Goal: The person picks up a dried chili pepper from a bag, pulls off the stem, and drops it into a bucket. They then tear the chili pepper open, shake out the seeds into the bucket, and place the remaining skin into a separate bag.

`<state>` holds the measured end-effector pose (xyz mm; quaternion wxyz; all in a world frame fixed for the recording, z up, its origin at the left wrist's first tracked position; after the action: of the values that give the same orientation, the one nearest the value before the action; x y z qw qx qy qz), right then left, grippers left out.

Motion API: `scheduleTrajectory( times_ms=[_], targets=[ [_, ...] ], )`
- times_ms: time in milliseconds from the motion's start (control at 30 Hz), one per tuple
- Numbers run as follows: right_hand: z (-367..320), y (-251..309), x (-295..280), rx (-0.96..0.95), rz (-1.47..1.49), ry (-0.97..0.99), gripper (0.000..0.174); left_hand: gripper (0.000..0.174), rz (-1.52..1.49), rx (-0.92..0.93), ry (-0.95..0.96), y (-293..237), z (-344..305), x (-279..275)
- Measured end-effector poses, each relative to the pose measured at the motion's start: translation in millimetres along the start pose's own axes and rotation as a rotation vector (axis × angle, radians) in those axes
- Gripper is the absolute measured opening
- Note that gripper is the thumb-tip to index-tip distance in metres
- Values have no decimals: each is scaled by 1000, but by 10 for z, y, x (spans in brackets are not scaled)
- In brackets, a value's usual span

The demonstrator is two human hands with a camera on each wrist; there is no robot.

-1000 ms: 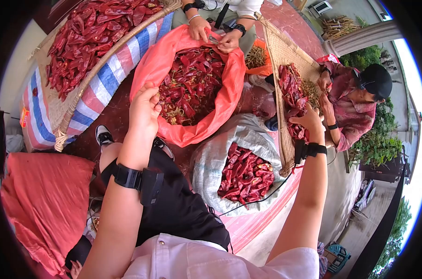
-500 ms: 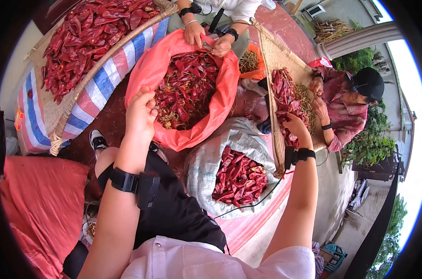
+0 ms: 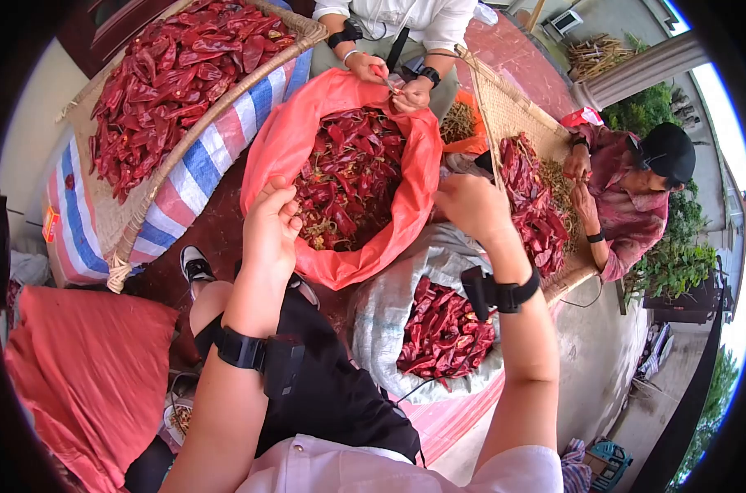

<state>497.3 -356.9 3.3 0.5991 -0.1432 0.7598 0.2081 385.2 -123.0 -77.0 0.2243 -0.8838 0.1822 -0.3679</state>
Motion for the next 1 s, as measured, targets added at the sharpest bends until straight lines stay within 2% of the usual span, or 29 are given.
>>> scheduleTrajectory(
  times_ms=[67,133,167,200,233,300,333,367,467,600,700,733,867,1000],
  targets=[
    [325,268,354,-77,166,81,37,20,1,4,-4,-23,-10,4],
    [841,179,1118,-156,322,153,52,20,-5,8,-2,-40,-22,7],
    [955,241,1301,-85,419,196,59,20,2,9,-9,-46,-23,7],
    [1094,203,1582,38,571,251,75,17,7,-4,8,-44,-26,16],
    [1235,148,1817,34,582,253,75,16,13,-18,25,-33,-20,22],
    [1467,-132,2180,261,365,86,95,15,-5,-24,26,-9,-5,43],
    [1516,-207,2266,335,406,42,109,15,-6,-29,44,-7,-18,63],
    [1533,-300,2363,430,475,8,114,15,-9,-34,62,-11,-33,85],
    [1536,-384,2561,580,514,-42,122,18,-27,-28,41,-19,-74,115],
    [1454,-191,2519,674,520,-112,117,18,-40,-11,48,-21,-72,128],
    [1360,4,2415,717,534,-93,115,18,-51,-19,71,-21,-73,143],
    [1316,114,2333,734,570,-9,114,18,-54,-20,74,-21,-75,144],
    [1223,195,2548,811,618,19,116,18,-39,-27,75,11,-92,127],
    [1144,300,2568,724,649,16,116,18,-56,-51,55,-2,-100,96]
  ],
)
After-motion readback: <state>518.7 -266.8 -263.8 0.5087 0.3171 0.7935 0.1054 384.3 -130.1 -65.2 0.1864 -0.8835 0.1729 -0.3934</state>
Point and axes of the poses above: each hand's wrist, its own z-axis towards the middle knuckle, its own x-axis out of the palm, y = z × x, the point moved 5 cm from there along z, towards the middle knuckle, and after that the axes turned 10 degrees about -x, right-handed, at the moved point
